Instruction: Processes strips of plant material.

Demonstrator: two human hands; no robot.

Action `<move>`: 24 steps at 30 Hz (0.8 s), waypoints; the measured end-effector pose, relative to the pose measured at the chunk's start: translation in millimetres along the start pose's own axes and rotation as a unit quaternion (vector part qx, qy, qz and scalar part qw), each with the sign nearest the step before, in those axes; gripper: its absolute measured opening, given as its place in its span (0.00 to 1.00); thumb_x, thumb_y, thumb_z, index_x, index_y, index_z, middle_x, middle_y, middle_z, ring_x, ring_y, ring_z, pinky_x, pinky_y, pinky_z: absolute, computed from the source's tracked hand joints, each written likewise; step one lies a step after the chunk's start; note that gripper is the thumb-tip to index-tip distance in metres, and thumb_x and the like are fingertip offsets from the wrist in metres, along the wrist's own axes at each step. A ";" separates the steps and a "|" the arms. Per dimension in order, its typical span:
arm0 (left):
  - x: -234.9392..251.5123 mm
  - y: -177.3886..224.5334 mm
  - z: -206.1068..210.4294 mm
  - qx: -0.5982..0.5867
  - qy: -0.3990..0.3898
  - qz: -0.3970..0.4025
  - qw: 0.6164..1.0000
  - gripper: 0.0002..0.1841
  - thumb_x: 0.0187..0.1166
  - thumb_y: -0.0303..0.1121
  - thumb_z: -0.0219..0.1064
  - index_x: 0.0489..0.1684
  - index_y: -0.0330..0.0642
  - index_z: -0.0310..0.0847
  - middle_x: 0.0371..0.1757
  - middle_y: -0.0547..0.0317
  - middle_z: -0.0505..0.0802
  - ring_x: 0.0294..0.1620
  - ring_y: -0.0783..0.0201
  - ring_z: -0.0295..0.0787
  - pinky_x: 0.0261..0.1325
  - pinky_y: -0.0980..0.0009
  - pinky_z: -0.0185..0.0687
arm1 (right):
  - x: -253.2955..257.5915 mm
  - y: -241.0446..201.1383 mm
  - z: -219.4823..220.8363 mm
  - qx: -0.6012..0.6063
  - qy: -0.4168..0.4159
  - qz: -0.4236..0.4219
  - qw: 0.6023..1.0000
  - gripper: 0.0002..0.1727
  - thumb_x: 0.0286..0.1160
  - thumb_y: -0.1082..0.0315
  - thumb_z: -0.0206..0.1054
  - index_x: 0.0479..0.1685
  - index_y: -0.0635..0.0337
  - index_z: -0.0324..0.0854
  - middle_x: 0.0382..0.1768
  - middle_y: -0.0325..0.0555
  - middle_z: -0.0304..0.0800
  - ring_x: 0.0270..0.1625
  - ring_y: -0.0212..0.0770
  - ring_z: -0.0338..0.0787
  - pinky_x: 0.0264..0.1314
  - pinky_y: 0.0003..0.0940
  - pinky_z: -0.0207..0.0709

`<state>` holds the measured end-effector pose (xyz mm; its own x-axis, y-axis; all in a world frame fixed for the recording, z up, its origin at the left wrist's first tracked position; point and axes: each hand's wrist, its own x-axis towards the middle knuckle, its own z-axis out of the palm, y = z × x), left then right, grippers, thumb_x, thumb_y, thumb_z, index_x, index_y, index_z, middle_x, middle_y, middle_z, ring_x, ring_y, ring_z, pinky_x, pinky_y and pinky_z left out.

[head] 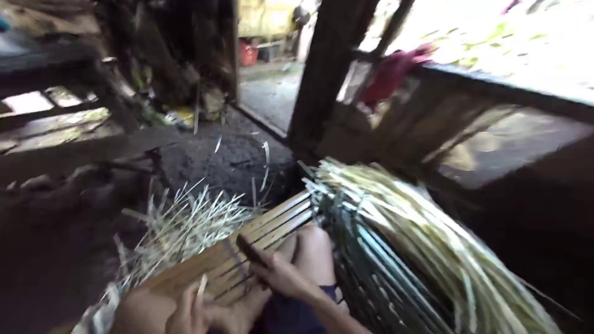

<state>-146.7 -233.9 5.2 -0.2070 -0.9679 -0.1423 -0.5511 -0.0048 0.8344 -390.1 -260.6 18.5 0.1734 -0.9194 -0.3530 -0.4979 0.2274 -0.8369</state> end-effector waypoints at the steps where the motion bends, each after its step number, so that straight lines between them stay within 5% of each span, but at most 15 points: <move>1: -2.4 7.1 -3.7 -0.044 0.007 -0.001 0.999 0.19 0.91 0.31 0.49 0.70 0.25 0.73 0.46 0.47 0.94 0.31 0.64 0.91 0.36 0.64 0.89 | -3.4 -11.0 2.6 0.060 -0.019 0.008 0.998 0.23 0.91 0.64 0.55 0.80 0.63 0.69 0.44 0.46 0.91 0.33 0.34 0.90 0.40 0.33 0.86; 4: -11.0 24.7 -14.7 -0.172 0.000 -0.015 0.985 0.15 0.89 0.29 0.50 0.64 0.29 0.73 0.40 0.63 0.92 0.23 0.82 0.80 0.26 0.83 0.77 | -9.1 -21.2 10.9 0.217 -0.060 -0.029 0.974 0.15 0.88 0.68 0.52 0.68 0.63 0.72 0.36 0.34 0.91 0.22 0.25 0.84 0.26 0.22 0.82; 8: -21.6 27.3 -13.1 -0.260 -0.025 0.014 0.965 0.17 0.89 0.28 0.51 0.70 0.28 0.71 0.34 0.71 0.89 0.20 0.88 0.68 0.22 0.89 0.62 | -13.5 -21.6 16.0 0.286 -0.136 -0.077 0.946 0.10 0.86 0.70 0.49 0.55 0.58 0.75 0.33 0.32 0.89 0.20 0.23 0.82 0.22 0.18 0.79; 15: -29.5 45.1 -12.6 -0.288 -0.001 0.011 0.958 0.10 0.89 0.30 0.56 0.53 0.33 0.80 0.36 0.68 0.92 0.18 0.87 0.72 0.20 0.89 0.68 | -25.7 -34.7 15.5 0.301 -0.208 -0.134 0.921 0.10 0.86 0.69 0.48 0.52 0.55 0.76 0.31 0.29 0.88 0.21 0.21 0.82 0.23 0.16 0.79; 17: -30.5 47.7 -13.8 -0.287 0.015 -0.003 0.958 0.08 0.88 0.30 0.59 0.49 0.35 0.82 0.34 0.70 0.92 0.16 0.87 0.72 0.19 0.90 0.68 | -33.1 -38.2 17.2 0.302 -0.199 -0.143 0.921 0.12 0.87 0.69 0.49 0.58 0.55 0.77 0.33 0.27 0.89 0.22 0.20 0.83 0.23 0.15 0.79; 24: -29.6 56.0 -21.0 -0.326 0.034 -0.003 0.945 0.04 0.83 0.26 0.63 0.44 0.39 0.83 0.28 0.73 0.88 0.15 0.87 0.72 0.18 0.90 0.70 | -41.7 -40.1 35.2 0.303 -0.137 -0.160 0.929 0.10 0.88 0.67 0.50 0.54 0.56 0.77 0.34 0.28 0.88 0.23 0.20 0.82 0.25 0.16 0.79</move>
<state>-154.5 -210.8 67.4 -0.1419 -0.9811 -0.1318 0.0674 -0.1424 0.9875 -347.4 -220.0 52.0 0.4820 -0.8734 -0.0692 0.1720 0.1718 -0.9700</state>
